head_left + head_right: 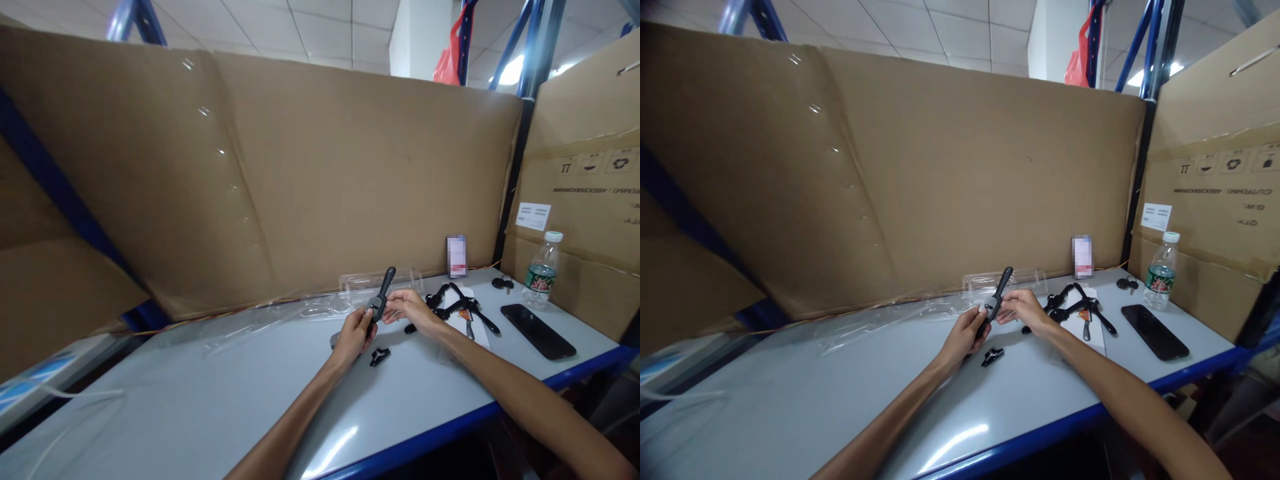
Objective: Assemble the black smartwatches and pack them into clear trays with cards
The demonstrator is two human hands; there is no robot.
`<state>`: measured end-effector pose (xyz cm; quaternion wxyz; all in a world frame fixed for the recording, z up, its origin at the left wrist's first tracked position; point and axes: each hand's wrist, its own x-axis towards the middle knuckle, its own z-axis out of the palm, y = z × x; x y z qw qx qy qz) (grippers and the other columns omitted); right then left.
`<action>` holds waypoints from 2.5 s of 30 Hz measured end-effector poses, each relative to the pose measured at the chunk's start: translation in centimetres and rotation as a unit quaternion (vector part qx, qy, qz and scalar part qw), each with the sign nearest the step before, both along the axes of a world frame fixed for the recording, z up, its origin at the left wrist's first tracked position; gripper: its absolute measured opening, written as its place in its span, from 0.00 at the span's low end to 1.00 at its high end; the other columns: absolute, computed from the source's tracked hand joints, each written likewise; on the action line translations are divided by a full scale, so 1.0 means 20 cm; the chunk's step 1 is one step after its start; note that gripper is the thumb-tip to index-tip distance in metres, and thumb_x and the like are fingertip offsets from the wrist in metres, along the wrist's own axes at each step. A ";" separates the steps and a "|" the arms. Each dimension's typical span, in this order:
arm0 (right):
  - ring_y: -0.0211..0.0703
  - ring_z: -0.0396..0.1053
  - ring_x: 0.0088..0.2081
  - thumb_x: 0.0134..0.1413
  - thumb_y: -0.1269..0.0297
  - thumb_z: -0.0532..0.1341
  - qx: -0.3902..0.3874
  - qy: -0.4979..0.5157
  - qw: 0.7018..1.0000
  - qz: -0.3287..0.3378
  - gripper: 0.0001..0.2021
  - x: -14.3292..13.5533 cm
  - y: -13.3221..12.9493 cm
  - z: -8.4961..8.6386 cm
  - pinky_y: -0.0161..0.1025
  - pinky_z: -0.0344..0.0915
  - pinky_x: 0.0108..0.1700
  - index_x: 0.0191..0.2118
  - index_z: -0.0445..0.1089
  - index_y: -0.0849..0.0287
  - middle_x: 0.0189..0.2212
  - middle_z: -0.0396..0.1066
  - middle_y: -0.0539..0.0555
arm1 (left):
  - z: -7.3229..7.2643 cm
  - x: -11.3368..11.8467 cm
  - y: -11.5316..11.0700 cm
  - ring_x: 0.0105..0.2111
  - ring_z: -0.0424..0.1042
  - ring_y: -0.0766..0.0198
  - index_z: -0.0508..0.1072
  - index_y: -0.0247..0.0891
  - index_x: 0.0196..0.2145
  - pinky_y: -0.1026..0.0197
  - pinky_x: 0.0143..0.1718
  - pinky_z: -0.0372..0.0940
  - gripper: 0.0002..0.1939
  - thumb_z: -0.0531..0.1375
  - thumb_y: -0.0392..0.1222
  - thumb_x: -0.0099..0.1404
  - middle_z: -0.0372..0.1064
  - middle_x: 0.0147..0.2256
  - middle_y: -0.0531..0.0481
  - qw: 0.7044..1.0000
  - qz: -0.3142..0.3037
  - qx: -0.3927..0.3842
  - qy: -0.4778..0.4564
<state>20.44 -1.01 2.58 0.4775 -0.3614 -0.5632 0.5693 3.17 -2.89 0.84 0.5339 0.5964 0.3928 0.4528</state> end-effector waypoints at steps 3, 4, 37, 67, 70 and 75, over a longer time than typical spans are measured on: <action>0.42 0.75 0.29 0.45 0.57 0.68 0.003 -0.022 1.000 0.001 0.12 0.01 0.02 0.00 0.40 0.74 0.36 0.30 0.71 0.62 0.26 0.77 0.55 | -0.01 0.00 0.01 0.12 0.50 0.74 0.62 0.41 0.30 0.69 0.13 0.41 0.21 0.62 0.60 0.60 0.60 0.17 0.59 1.000 0.012 -0.009 -0.014; 0.41 0.74 0.28 0.47 0.57 0.67 0.008 -0.041 0.999 -0.013 0.12 0.02 0.02 0.01 0.38 0.73 0.33 0.31 0.72 0.62 0.26 0.77 0.55 | -0.01 0.00 0.02 0.12 0.50 0.75 0.62 0.41 0.29 0.69 0.13 0.40 0.20 0.62 0.59 0.60 0.59 0.17 0.59 0.999 0.019 -0.018 -0.023; 0.47 0.72 0.35 0.58 0.72 0.61 0.279 -0.540 0.794 -0.005 0.09 0.06 -0.04 0.01 0.38 0.56 0.36 0.33 0.79 0.58 0.32 0.78 0.56 | 0.01 -0.04 0.04 0.13 0.47 0.75 0.59 0.42 0.31 0.70 0.15 0.36 0.16 0.62 0.53 0.61 0.58 0.19 0.61 0.990 0.087 -0.091 -0.062; 0.35 0.64 0.22 0.46 0.69 0.67 0.138 -0.231 0.962 -0.038 0.07 0.16 0.05 0.09 0.32 0.60 0.26 0.35 0.75 0.62 0.22 0.71 0.47 | 0.03 -0.03 -0.01 0.15 0.49 0.76 0.58 0.41 0.31 0.70 0.16 0.37 0.13 0.60 0.47 0.61 0.58 0.21 0.59 0.980 -0.049 -0.192 -0.032; 0.37 0.69 0.26 0.44 0.72 0.68 0.156 -0.245 0.955 -0.054 0.05 0.12 0.04 0.07 0.33 0.62 0.30 0.30 0.74 0.62 0.23 0.73 0.49 | 0.03 -0.02 -0.04 0.15 0.49 0.76 0.60 0.40 0.32 0.70 0.16 0.37 0.15 0.61 0.50 0.61 0.59 0.20 0.59 0.979 -0.077 -0.187 -0.006; 0.39 0.71 0.30 0.48 0.76 0.67 0.200 -0.319 0.924 -0.072 0.03 0.06 -0.01 0.06 0.33 0.63 0.34 0.28 0.76 0.61 0.24 0.75 0.49 | 0.03 0.00 -0.06 0.15 0.49 0.76 0.62 0.39 0.33 0.69 0.17 0.37 0.14 0.60 0.51 0.62 0.60 0.20 0.58 0.979 -0.092 -0.179 0.020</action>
